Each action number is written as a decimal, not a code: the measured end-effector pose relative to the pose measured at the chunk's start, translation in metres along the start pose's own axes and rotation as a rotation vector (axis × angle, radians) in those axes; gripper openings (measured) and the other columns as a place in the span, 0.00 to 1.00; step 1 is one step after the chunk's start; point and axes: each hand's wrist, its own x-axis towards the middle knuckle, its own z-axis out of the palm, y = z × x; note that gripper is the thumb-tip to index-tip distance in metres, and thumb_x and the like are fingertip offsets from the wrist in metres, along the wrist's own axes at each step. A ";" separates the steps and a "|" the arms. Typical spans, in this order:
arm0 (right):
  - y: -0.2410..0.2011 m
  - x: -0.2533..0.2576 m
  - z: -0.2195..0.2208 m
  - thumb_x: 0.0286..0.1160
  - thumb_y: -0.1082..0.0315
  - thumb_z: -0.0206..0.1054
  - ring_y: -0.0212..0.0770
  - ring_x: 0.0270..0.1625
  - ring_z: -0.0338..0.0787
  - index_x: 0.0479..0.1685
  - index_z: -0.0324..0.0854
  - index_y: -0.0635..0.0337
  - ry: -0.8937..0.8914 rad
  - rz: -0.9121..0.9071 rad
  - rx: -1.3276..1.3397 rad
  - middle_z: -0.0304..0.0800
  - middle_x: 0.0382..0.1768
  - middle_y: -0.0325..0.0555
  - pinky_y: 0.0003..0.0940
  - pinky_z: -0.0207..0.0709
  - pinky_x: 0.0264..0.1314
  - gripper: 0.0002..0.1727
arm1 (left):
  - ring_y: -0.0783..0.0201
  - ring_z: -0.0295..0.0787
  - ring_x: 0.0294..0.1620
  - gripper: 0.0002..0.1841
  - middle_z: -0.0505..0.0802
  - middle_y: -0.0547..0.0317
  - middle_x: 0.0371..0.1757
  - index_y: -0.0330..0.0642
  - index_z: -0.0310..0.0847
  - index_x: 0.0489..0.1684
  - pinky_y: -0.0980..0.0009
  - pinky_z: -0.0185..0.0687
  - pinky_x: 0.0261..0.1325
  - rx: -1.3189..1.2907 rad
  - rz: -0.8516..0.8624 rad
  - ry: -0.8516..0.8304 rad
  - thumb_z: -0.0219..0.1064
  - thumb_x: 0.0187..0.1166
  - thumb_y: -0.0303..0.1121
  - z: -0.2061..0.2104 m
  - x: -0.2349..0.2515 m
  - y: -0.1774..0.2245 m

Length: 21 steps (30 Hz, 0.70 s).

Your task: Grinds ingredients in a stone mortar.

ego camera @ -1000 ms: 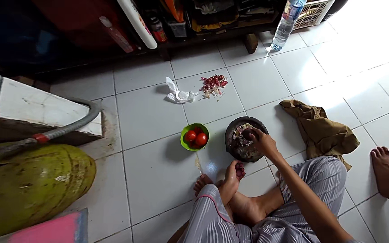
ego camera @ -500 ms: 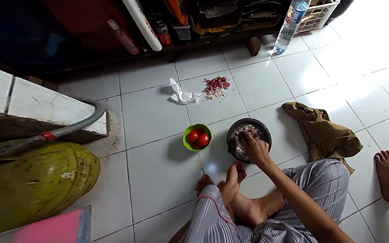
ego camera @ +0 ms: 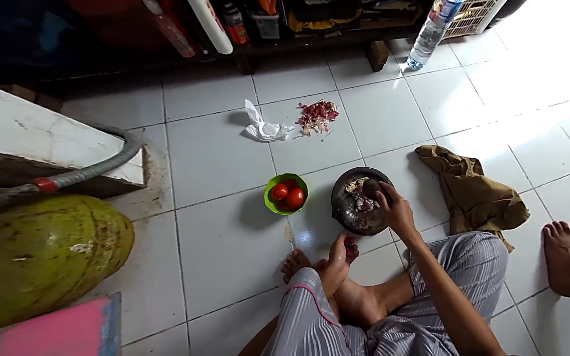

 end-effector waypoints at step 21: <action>0.010 0.004 0.025 0.94 0.50 0.52 0.65 0.61 0.91 0.88 0.70 0.50 -0.168 0.012 -0.039 0.92 0.60 0.63 0.64 0.77 0.66 0.29 | 0.74 0.73 0.18 0.20 0.81 0.62 0.28 0.39 0.74 0.44 0.81 0.72 0.23 0.107 0.112 -0.051 0.44 0.96 0.44 0.005 -0.004 -0.001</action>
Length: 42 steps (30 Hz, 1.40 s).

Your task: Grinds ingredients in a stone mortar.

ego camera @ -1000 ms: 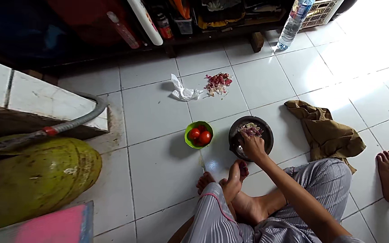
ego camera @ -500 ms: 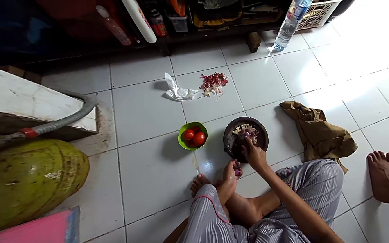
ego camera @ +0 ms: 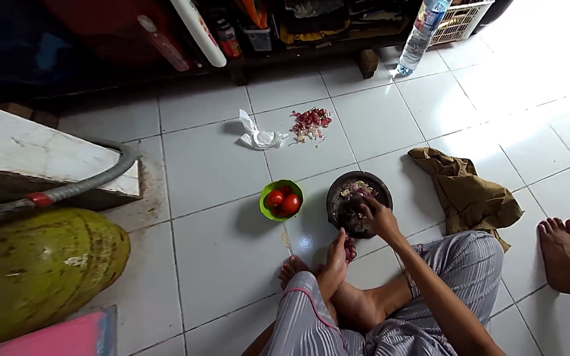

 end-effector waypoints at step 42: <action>-0.008 -0.027 -0.001 0.91 0.51 0.56 0.66 0.47 0.94 0.87 0.71 0.52 0.193 -0.010 -0.057 0.96 0.43 0.61 0.63 0.80 0.52 0.29 | 0.69 0.80 0.37 0.14 0.79 0.51 0.49 0.26 0.67 0.64 0.77 0.79 0.45 -0.019 0.268 0.051 0.41 0.87 0.18 -0.014 -0.004 0.021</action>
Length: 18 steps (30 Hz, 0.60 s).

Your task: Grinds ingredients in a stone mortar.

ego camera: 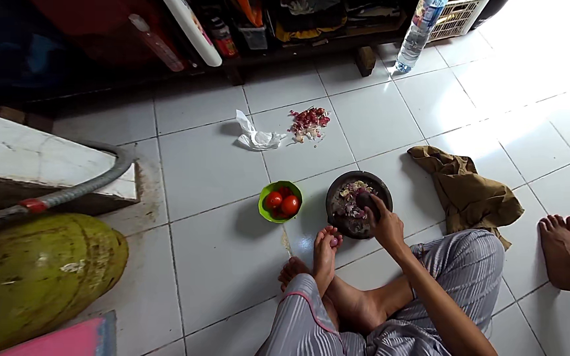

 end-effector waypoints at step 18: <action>0.024 -0.015 0.033 0.90 0.52 0.56 0.66 0.46 0.94 0.88 0.69 0.51 -0.105 -0.006 -0.073 0.96 0.42 0.61 0.62 0.80 0.52 0.30 | 0.73 0.75 0.31 0.10 0.78 0.56 0.41 0.29 0.71 0.57 0.80 0.73 0.36 0.095 -0.025 0.047 0.46 0.89 0.22 -0.008 0.005 -0.011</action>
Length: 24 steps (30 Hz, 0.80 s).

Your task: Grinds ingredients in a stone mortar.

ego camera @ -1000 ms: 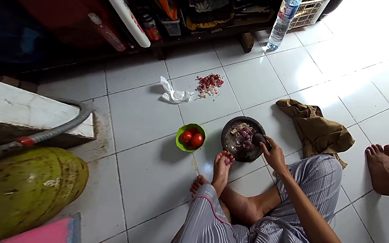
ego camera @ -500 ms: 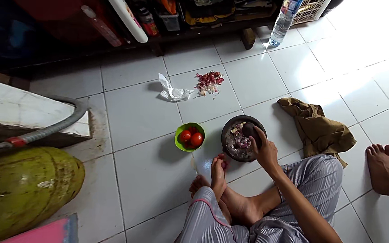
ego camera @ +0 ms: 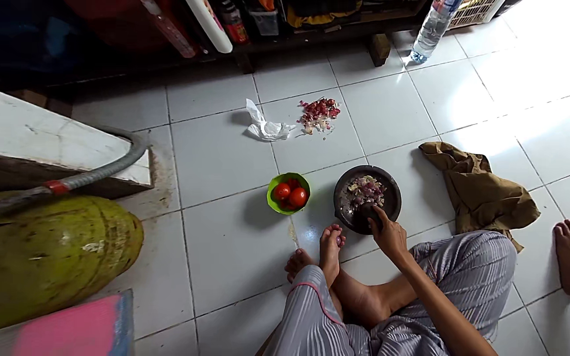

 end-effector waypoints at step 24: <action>0.016 -0.020 -0.026 0.88 0.55 0.60 0.64 0.42 0.95 0.83 0.75 0.56 0.137 -0.060 0.168 0.96 0.44 0.60 0.64 0.81 0.47 0.28 | 0.52 0.89 0.39 0.15 0.94 0.47 0.38 0.37 0.95 0.46 0.51 0.79 0.49 0.861 0.567 0.588 0.73 0.79 0.42 -0.072 0.122 -0.017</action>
